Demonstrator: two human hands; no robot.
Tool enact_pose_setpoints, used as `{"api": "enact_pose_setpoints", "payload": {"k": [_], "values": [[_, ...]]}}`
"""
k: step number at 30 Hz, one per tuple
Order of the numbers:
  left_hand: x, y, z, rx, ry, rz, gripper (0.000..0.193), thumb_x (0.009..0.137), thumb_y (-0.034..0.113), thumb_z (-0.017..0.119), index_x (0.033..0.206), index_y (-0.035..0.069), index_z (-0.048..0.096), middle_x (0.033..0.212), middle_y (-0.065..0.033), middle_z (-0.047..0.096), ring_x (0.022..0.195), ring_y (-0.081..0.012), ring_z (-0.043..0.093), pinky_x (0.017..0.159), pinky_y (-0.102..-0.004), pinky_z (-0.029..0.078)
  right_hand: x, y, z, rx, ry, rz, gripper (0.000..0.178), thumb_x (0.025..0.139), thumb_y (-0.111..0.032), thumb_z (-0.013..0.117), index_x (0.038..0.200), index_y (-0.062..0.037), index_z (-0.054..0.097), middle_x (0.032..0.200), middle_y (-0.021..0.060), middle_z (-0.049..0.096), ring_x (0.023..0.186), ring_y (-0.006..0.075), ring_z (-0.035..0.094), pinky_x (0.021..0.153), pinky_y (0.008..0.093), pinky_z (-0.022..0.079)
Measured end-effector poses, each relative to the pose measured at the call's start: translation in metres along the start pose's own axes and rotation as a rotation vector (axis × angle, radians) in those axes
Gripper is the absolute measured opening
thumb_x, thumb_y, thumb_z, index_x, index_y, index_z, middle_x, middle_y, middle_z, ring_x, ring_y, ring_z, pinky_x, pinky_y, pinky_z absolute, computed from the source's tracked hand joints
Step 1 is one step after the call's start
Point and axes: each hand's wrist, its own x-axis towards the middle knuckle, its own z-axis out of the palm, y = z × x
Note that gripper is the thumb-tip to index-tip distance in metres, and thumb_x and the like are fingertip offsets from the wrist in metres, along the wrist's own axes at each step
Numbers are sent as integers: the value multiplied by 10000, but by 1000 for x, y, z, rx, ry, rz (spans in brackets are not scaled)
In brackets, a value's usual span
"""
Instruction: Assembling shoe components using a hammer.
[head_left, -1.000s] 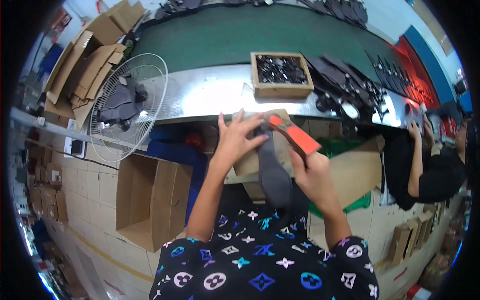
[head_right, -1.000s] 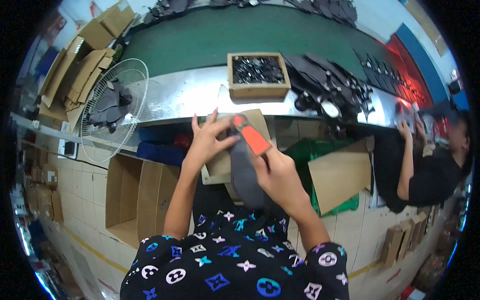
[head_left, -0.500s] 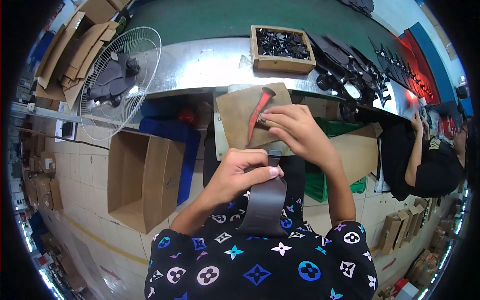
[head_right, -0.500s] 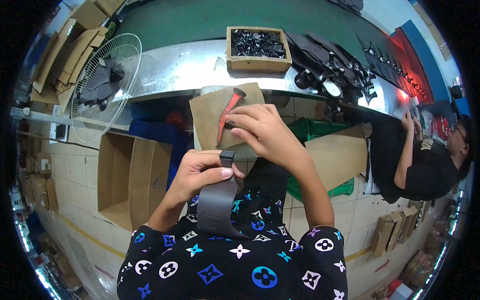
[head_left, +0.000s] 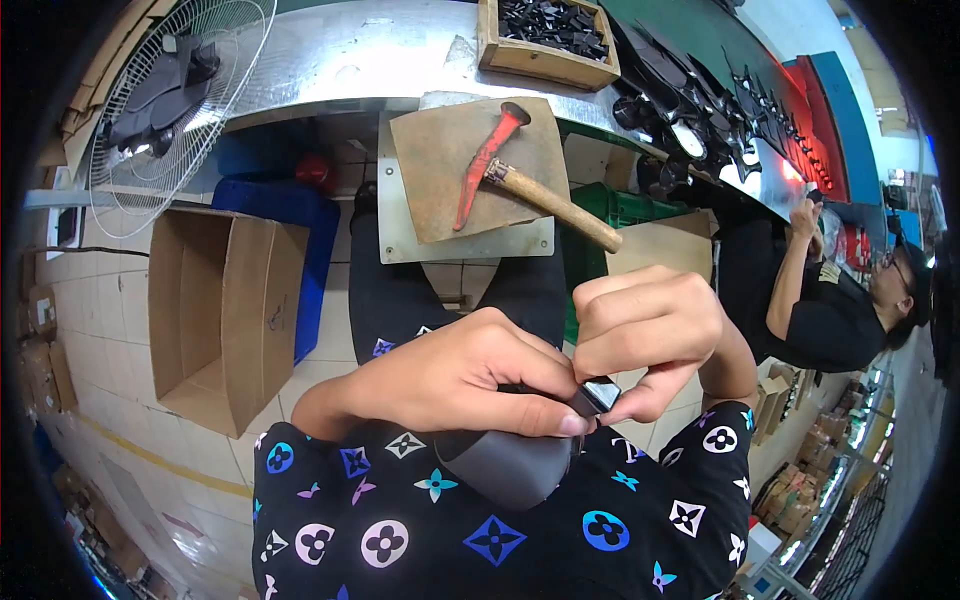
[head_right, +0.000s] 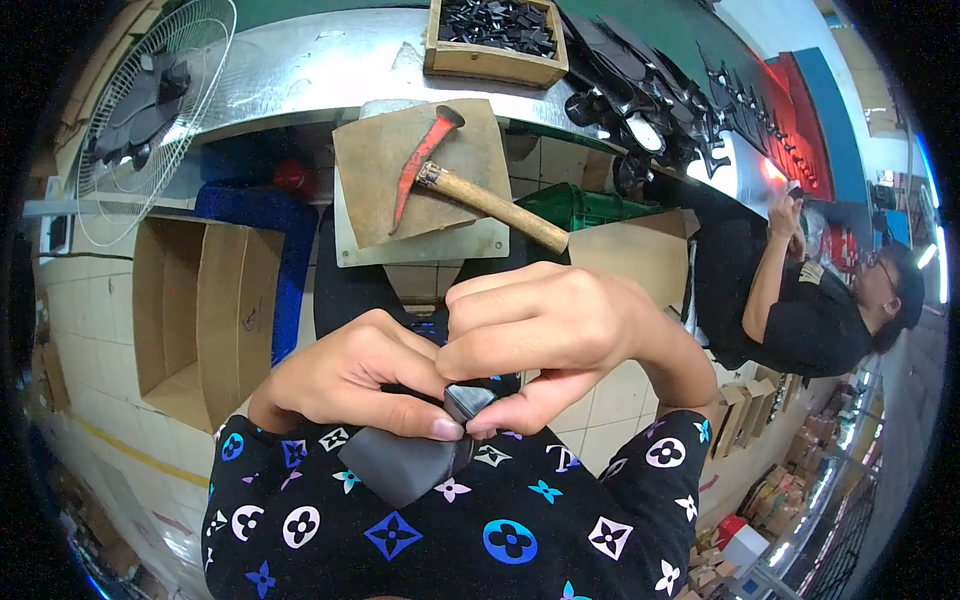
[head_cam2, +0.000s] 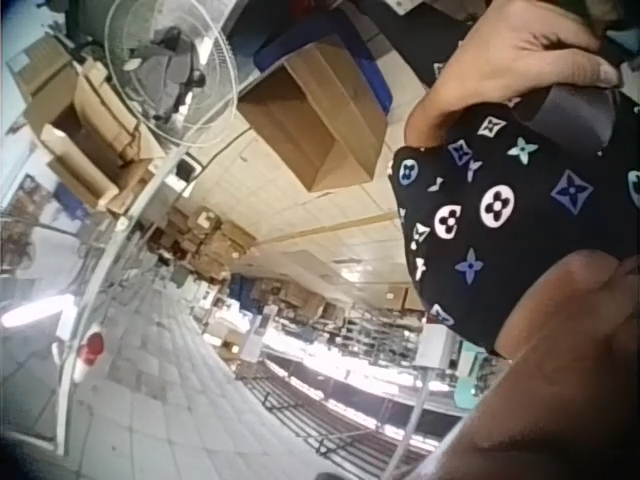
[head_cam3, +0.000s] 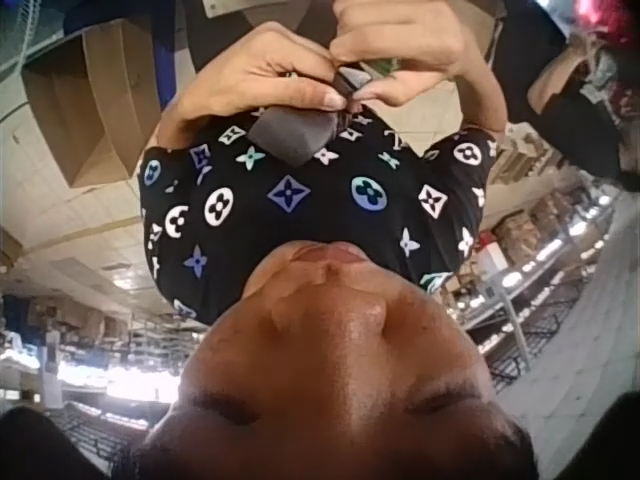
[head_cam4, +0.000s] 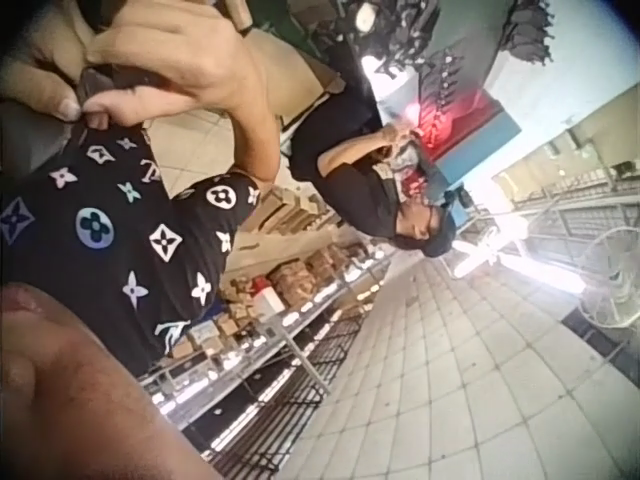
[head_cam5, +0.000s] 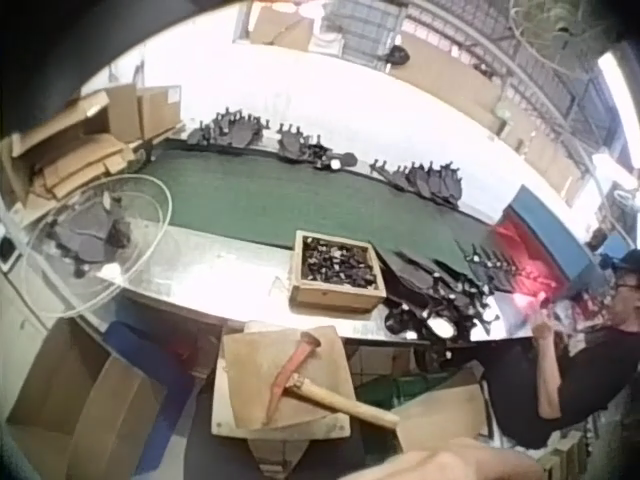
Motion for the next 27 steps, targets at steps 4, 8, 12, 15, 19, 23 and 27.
{"api": "enact_pose_setpoints", "payload": {"k": [4, 8, 12, 15, 19, 23, 27], "values": [[-7, 1, -2, 63, 29, -6, 221, 945, 183, 658, 928, -32, 708, 782, -119, 660, 704, -239, 649, 629, -327, 468, 3, 4, 6, -5, 51, 15, 342, 863, -227, 788, 864, 97, 676, 732, 116, 610, 552, 228, 518, 462, 320, 391], [-16, 3, 5, 91, 104, 18, 184, 895, 140, 728, 870, -42, 714, 782, -143, 663, 680, -257, 652, 602, -331, 468, 8, 3, 2, 19, -32, 78, 324, 857, -207, 790, 896, 100, 694, 740, 123, 636, 571, 237, 565, 486, 325, 422], [-26, 9, 10, 365, 396, 60, 172, 872, 132, 741, 856, -36, 709, 778, -142, 653, 670, -281, 647, 574, -350, 476, 11, 3, -1, -68, -30, 129, 358, 845, -195, 774, 1039, 98, 706, 919, 207, 708, 770, 305, 689, 670, 368, 532], [-26, 8, 7, 515, 454, 92, 189, 889, 161, 710, 942, -20, 694, 819, -143, 650, 697, -294, 650, 614, -353, 516, 9, 0, 24, -68, 314, 215, 465, 911, -246, 672, 1203, 115, 636, 1117, 312, 683, 1024, 403, 693, 998, 547, 451], [-15, 3, 9, 652, 522, 148, 181, 868, 133, 716, 939, -31, 684, 840, -146, 665, 726, -306, 666, 634, -358, 534, -5, 3, 52, -107, 499, 302, 380, 924, -178, 628, 1164, 115, 659, 1097, 282, 702, 1113, 416, 668, 1095, 624, 353], [-4, -6, 11, 703, 553, 159, 147, 859, 116, 717, 882, -26, 688, 779, -147, 657, 682, -296, 652, 602, -353, 517, -15, 4, 67, -69, 679, 305, 314, 894, -41, 586, 1162, 98, 673, 1094, 206, 727, 1051, 322, 710, 1127, 571, 350], [3, -11, 13, 610, 541, -10, 133, 858, 105, 720, 835, -23, 692, 723, -150, 644, 627, -279, 630, 567, -340, 486, -26, 10, 72, 39, 766, 399, 325, 919, -51, 564, 1197, 91, 653, 1111, 205, 722, 1065, 294, 705, 1153, 516, 346]]}}
